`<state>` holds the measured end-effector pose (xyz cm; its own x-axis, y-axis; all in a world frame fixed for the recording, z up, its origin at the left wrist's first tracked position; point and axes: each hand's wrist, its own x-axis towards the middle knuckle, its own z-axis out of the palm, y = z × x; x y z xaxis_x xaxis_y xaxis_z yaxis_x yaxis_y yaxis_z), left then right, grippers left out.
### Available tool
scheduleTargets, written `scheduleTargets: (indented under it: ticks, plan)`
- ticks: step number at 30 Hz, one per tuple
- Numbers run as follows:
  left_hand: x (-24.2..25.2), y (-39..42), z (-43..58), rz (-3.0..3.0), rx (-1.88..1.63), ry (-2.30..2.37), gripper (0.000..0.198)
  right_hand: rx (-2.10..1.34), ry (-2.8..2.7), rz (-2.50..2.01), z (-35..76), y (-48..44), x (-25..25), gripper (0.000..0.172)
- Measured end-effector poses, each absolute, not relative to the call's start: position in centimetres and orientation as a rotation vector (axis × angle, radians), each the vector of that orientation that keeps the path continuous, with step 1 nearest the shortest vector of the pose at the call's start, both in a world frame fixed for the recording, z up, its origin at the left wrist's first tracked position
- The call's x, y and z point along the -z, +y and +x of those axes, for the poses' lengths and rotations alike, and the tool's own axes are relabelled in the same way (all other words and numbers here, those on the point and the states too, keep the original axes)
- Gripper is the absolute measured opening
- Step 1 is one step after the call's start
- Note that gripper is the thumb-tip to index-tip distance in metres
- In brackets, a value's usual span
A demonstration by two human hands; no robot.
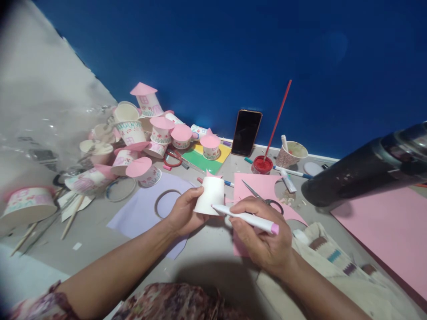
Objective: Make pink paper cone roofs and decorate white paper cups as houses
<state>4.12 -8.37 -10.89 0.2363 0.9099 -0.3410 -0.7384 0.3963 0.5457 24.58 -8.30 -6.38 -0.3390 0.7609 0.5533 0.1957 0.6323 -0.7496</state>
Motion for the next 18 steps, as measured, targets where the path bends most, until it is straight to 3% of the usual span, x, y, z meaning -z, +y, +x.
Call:
scheduleTargets:
  ticks: [10,18]
  plan:
    - [10.42,-8.29,4.14,0.206,-1.171,0.670,0.039,-0.787,-1.926,-0.648,25.05,-8.29,6.62,0.019]
    - [10.57,-8.35,4.21,0.250,-1.164,0.680,0.048,-0.665,-1.909,-0.727,24.66,-8.07,6.14,0.015]
